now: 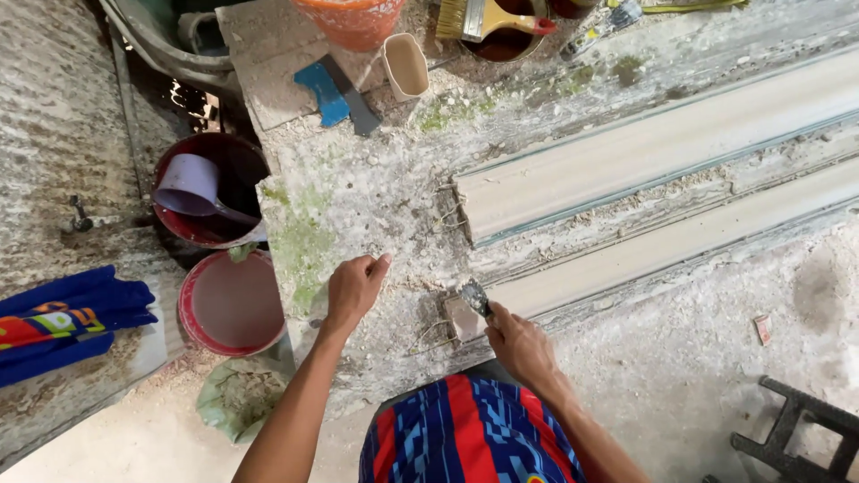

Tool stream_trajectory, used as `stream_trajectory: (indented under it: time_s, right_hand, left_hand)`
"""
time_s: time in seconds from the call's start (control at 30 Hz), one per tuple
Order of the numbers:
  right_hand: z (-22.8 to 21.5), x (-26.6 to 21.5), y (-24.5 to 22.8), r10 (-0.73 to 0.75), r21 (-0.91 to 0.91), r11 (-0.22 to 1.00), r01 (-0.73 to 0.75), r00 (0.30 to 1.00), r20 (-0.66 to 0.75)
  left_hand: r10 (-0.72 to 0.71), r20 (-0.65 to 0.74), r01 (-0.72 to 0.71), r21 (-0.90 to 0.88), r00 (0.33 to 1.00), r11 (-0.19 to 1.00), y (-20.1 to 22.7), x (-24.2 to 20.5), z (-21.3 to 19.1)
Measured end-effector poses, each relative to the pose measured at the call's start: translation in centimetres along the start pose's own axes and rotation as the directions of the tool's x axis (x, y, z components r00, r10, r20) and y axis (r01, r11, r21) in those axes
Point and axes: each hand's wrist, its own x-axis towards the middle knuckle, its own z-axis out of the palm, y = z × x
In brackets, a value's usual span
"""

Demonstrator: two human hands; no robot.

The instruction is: Scraping and cleaning the edges of architectural plaster profiles using a putty knife and brush on a workbench.

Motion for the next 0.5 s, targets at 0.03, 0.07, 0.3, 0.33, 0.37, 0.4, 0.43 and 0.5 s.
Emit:
stream_trajectory:
  time_s: [0.03,0.07,0.3,0.33,0.37,0.4,0.43,0.5]
  right_hand:
    - [0.9,0.2,1.2,-0.128,0.0,0.992,0.128,0.987,-0.093]
    - [0.0,0.2,0.5,-0.124,-0.001,0.992,0.124,0.989,-0.084]
    - [-1.3,0.2,0.8,0.076,-0.013,0.997,-0.076,0.997,0.013]
    - [-0.3,0.4,2.1,-0.121,-0.039,0.992,0.116,0.973,-0.194]
    - [-1.0,1.4,1.5,-0.125,-0.042,0.992,0.119,0.972,-0.197]
    - [-1.5,2.1,0.9,-0.009,0.076,0.997,0.021,0.989,-0.148]
    - [-2.0,2.8,0.4,0.1,0.187,0.979,-0.083,0.991,-0.084]
    - [-4.2,5.3,-1.6,0.179,0.272,0.948,-0.167,0.984,-0.022]
  left_hand:
    - [-0.108,0.061,0.1,0.133,0.992,0.986,1.4,0.4,-0.7]
    - [-0.114,0.068,0.105,0.131,0.991,0.986,0.8,1.0,0.4]
    - [0.081,-0.026,-0.085,-0.188,0.996,0.979,2.3,2.7,3.7]
    - [-0.1,0.164,0.121,-0.126,0.981,0.985,3.2,3.1,3.4]
    - [-0.097,0.159,0.118,-0.128,0.982,0.985,3.5,4.3,3.9]
    - [0.061,0.035,-0.055,-0.149,0.998,0.987,3.6,5.2,4.5]
    - [0.215,-0.092,-0.227,-0.146,0.972,0.963,3.7,6.1,5.1]
    - [0.26,-0.137,-0.276,-0.118,0.956,0.954,5.8,8.6,4.9]
